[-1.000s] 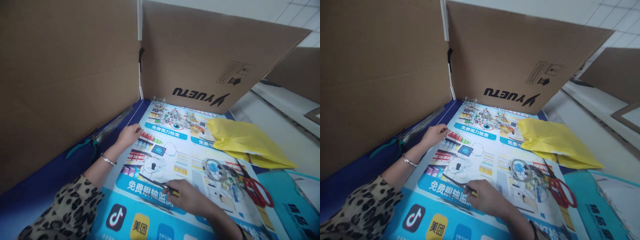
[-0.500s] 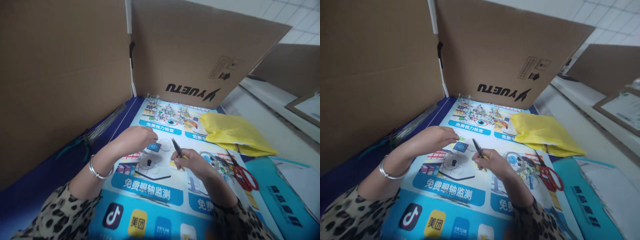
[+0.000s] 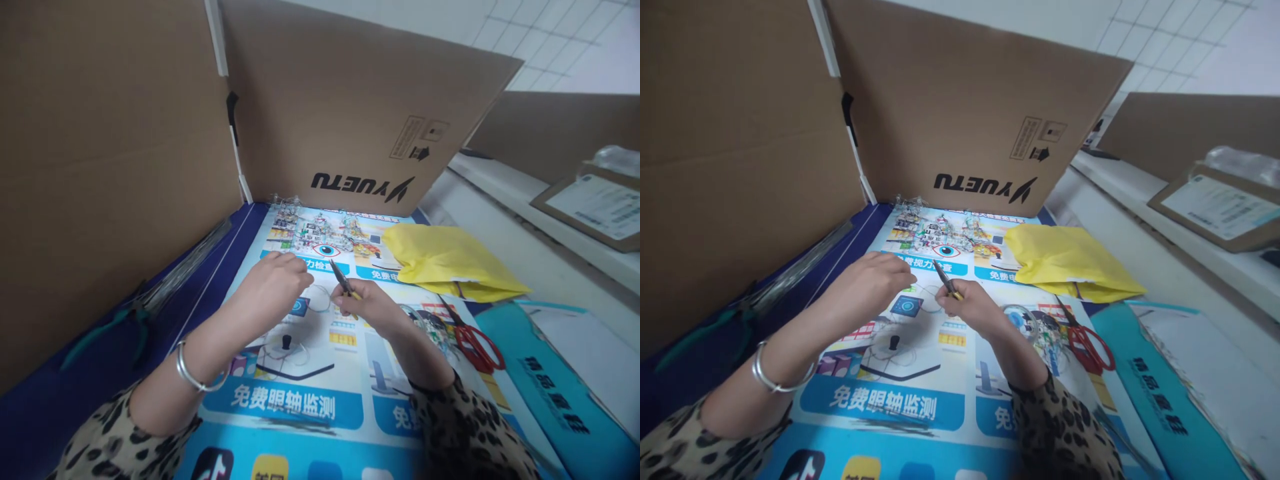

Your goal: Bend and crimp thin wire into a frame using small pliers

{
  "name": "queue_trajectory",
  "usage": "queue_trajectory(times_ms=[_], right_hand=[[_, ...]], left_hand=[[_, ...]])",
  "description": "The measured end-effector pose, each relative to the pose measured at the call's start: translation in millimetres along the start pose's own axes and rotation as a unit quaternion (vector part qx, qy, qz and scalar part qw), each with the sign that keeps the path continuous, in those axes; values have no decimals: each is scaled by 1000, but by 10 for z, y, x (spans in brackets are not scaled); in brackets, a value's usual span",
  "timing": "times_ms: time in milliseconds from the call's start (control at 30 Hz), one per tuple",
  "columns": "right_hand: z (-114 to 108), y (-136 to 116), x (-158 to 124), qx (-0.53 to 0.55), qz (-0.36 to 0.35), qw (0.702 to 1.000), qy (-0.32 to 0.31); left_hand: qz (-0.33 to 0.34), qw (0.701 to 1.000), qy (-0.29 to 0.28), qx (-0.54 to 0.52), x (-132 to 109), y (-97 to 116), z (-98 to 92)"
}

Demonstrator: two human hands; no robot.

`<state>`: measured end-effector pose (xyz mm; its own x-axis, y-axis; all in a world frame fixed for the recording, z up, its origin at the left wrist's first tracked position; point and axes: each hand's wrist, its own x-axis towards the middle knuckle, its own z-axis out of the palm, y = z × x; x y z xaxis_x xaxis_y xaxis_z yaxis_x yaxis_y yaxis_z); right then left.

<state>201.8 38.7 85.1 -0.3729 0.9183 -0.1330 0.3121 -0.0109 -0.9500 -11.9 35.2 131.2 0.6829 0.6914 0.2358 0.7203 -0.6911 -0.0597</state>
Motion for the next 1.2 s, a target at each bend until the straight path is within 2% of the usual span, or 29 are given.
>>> queue_trajectory(times_ms=[133,367,700,933,1200], right_hand=[[9,28,-1,12,1,1000,-13],[10,73,14,1,-16,999,-28],[63,200,80,-92,-28,995,15],[82,280,124,-91,-17,995,30],[78,332,136,-96,-23,993,62]], left_hand=[[17,999,16,43,40,62,82],[38,998,-11,50,60,99,132],[26,998,-24,51,85,152,225],[29,998,-29,57,103,160,288],[-9,997,-31,64,103,173,324]])
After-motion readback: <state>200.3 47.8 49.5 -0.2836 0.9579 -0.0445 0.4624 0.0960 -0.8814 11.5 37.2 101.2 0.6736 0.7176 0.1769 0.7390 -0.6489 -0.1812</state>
